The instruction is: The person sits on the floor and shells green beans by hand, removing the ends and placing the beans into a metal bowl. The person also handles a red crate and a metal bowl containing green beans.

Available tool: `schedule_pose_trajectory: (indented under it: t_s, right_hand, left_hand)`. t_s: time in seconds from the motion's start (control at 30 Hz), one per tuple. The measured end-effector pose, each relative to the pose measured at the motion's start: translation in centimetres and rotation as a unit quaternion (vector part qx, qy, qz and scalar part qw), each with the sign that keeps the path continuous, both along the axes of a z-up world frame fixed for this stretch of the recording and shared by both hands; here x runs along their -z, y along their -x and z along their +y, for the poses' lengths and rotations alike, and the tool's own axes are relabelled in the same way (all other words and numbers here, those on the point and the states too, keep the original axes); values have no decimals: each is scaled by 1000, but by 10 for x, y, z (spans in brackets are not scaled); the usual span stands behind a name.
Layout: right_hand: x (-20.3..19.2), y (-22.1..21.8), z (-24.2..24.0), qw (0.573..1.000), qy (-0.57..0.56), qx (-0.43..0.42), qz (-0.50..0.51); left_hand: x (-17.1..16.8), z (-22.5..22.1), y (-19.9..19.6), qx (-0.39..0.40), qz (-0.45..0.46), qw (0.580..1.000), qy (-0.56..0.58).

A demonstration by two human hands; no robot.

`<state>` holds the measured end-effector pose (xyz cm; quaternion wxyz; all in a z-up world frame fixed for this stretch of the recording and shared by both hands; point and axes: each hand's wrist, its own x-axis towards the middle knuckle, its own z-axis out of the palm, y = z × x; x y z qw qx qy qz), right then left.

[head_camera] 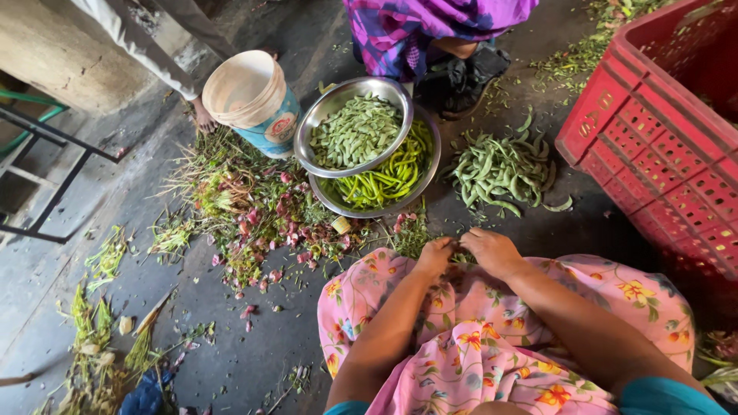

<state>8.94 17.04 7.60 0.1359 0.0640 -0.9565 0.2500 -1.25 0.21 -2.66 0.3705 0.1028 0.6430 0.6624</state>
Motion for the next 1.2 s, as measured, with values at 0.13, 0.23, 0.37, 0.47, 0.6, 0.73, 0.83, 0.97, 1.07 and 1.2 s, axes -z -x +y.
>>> schedule_pose_trajectory:
  t_s: [0.13, 0.23, 0.37, 0.47, 0.6, 0.73, 0.83, 0.97, 1.07, 1.2]
  right_hand:
    - [17, 8, -3, 970, 210, 58, 108]
    - [32, 24, 22, 879, 459, 116, 57]
    - [49, 30, 63, 690, 700, 110, -148]
    - [60, 30, 59, 772, 558, 117, -282]
    - [67, 30, 37, 942, 290, 0, -169]
    - [68, 28, 28, 975, 153, -31, -160]
    - [68, 26, 32, 984, 15, -66, -164]
    - [79, 21, 21, 970, -69, -48, -228]
    - [76, 22, 17, 970, -61, -40, -233]
    - [56, 21, 16, 992, -20, -80, -99]
  left_hand:
    - [-1, 6, -12, -64, -165, 976, -129]
    - [-5, 9, -15, -39, -110, 982, -149]
    - [-12, 1, -14, -32, -23, 997, -63]
    - [-15, 2, -11, -21, 97, 995, -7]
    - [-12, 5, -11, 6, 272, 960, 73]
    - [-5, -6, -12, 101, 341, 902, 245]
    - [-4, -3, -13, 102, 468, 837, 265]
    - [-5, 0, -19, 146, 502, 807, 274]
    - [-8, -3, -18, 148, 480, 811, 302]
    - [-10, -10, -6, 85, 457, 856, 226]
